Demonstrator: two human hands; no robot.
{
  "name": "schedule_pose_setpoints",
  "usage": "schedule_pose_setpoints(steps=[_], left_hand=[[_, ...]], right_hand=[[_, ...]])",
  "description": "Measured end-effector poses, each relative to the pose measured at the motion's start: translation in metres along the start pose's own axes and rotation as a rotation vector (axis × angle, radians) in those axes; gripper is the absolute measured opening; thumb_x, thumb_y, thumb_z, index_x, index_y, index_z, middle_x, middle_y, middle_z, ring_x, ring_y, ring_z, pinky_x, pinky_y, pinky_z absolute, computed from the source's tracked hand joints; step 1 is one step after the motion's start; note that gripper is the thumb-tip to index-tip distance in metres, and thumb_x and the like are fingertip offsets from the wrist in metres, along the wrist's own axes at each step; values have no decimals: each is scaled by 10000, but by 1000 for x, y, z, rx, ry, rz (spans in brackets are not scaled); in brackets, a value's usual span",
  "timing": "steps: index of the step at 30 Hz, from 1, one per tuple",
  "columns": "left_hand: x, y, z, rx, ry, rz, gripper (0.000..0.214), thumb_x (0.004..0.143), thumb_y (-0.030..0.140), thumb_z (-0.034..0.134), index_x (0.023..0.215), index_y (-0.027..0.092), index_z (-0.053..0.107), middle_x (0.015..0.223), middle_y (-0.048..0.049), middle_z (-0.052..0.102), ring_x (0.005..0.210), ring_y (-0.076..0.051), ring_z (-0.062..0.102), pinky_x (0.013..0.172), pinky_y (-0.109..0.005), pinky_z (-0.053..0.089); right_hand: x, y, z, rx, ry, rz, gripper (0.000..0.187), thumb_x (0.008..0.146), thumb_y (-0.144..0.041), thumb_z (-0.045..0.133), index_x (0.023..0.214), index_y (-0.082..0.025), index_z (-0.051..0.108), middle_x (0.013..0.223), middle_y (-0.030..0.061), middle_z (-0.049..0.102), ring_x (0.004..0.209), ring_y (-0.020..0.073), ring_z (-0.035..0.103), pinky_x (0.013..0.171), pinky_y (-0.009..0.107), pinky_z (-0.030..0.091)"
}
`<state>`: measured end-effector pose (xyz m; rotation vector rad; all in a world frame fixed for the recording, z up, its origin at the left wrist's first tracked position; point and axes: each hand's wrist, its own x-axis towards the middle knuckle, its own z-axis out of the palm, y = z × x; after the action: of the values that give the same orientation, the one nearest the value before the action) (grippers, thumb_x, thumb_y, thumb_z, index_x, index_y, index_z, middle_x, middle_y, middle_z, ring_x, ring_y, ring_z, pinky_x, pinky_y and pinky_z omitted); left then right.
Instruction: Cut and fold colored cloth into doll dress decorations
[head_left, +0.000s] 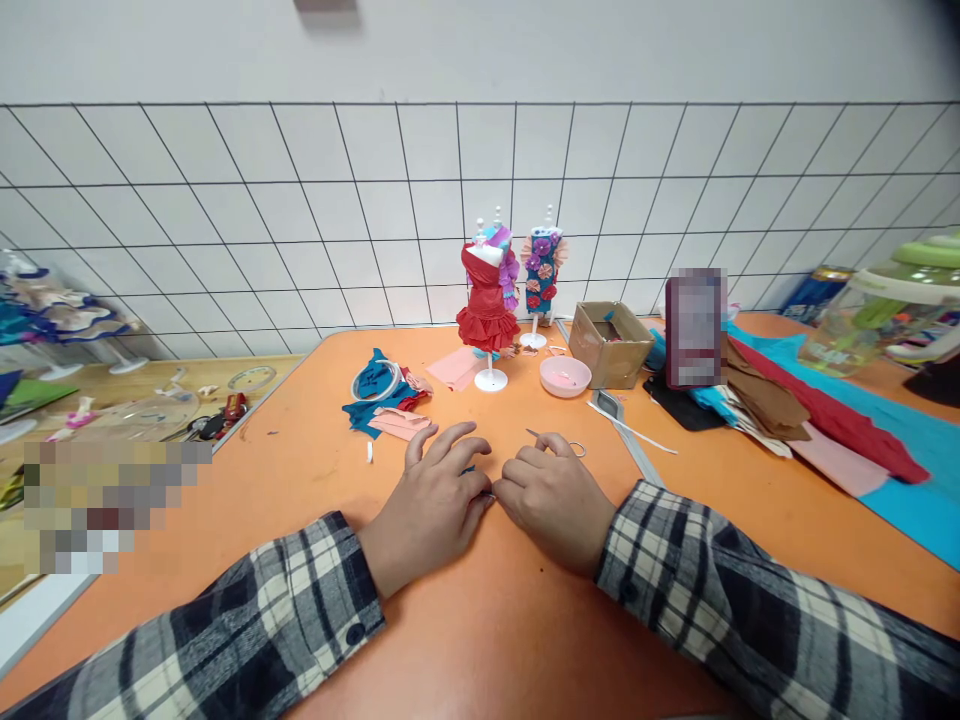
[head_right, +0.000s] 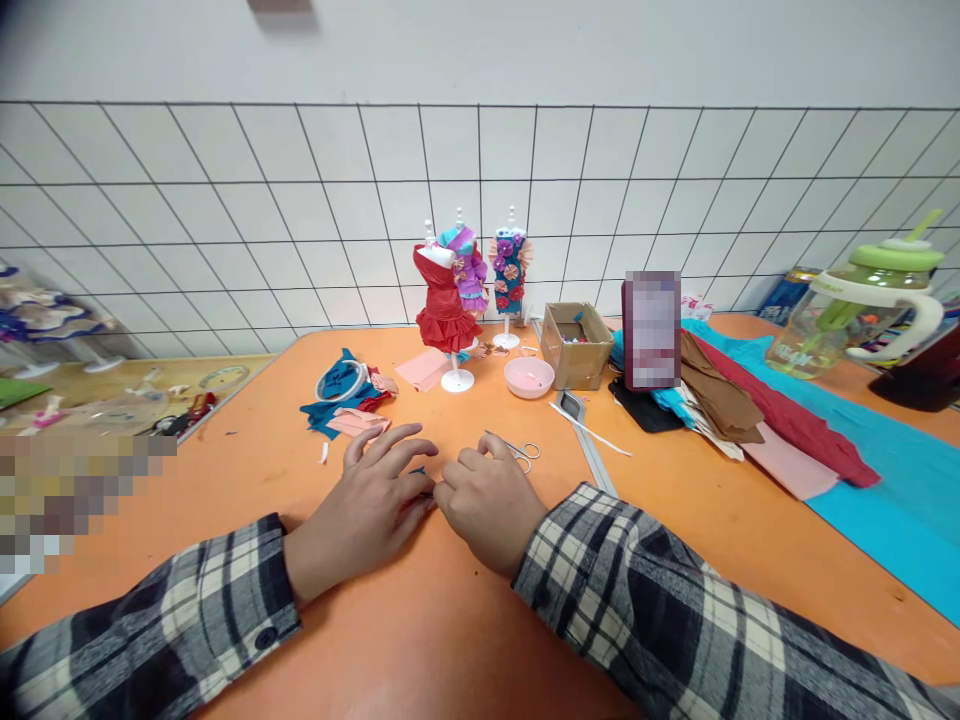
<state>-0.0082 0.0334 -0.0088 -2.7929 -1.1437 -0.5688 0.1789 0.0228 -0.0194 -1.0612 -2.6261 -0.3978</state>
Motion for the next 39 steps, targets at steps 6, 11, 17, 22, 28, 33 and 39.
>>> schedule_pose_setpoints(steps=[6, 11, 17, 22, 28, 33, 39], left_hand=[[-1, -2, 2, -118, -41, 52, 169, 853, 169, 520, 804, 195, 680, 1091, -64, 614, 1225, -277, 436, 1024, -449, 363], [0, -13, 4, -324, 31, -64, 149, 829, 176, 551, 785, 212, 688, 1117, -66, 610, 1206, -262, 464, 1023, -453, 371], [7, -27, 7, -877, 26, -357, 155, 805, 302, 603, 702, 186, 593, 1125, -98, 671, 1273, -293, 447, 1018, -490, 356], [7, -26, 7, -1111, -43, -522, 253, 793, 409, 612, 798, 156, 610, 861, -67, 709, 695, -156, 614, 619, -264, 451], [7, -20, 4, -1117, -14, -559, 324, 749, 455, 635, 812, 140, 594, 850, -61, 689, 493, -67, 428, 500, -211, 344], [8, -17, 3, -1054, 23, -595, 297, 750, 429, 630, 782, 135, 604, 693, -15, 625, 484, -75, 412, 474, -203, 319], [7, -15, 5, -982, 19, -611, 267, 757, 410, 621, 747, 143, 605, 562, 35, 521, 470, -84, 412, 451, -198, 290]], right_hand=[[2, -4, 4, 87, -39, 50, 261, 934, -172, 435, 753, -181, 623, 753, 32, 634, 785, 172, 521, 787, 380, 280], [3, 26, -10, 380, 51, 220, 264, 870, -369, 576, 1080, -216, 627, 972, 48, 678, 923, 189, 575, 803, 319, 371], [-26, 116, -33, 188, 1, 612, 232, 854, -341, 515, 834, -186, 687, 866, 56, 687, 837, 195, 597, 713, 282, 397], [-61, 151, -38, 267, -337, 744, 226, 813, -360, 516, 745, -219, 680, 741, 15, 681, 665, 168, 594, 560, 253, 360], [-66, 146, -34, 269, -416, 789, 271, 791, -420, 527, 686, -215, 671, 709, 29, 678, 660, 181, 601, 554, 261, 357], [-56, 134, -23, 123, -417, 922, 276, 756, -457, 540, 695, -224, 675, 725, 64, 675, 672, 212, 607, 533, 283, 329], [-50, 131, -7, 95, -384, 925, 121, 714, -265, 564, 713, -201, 666, 767, 87, 664, 726, 226, 605, 564, 284, 340]])
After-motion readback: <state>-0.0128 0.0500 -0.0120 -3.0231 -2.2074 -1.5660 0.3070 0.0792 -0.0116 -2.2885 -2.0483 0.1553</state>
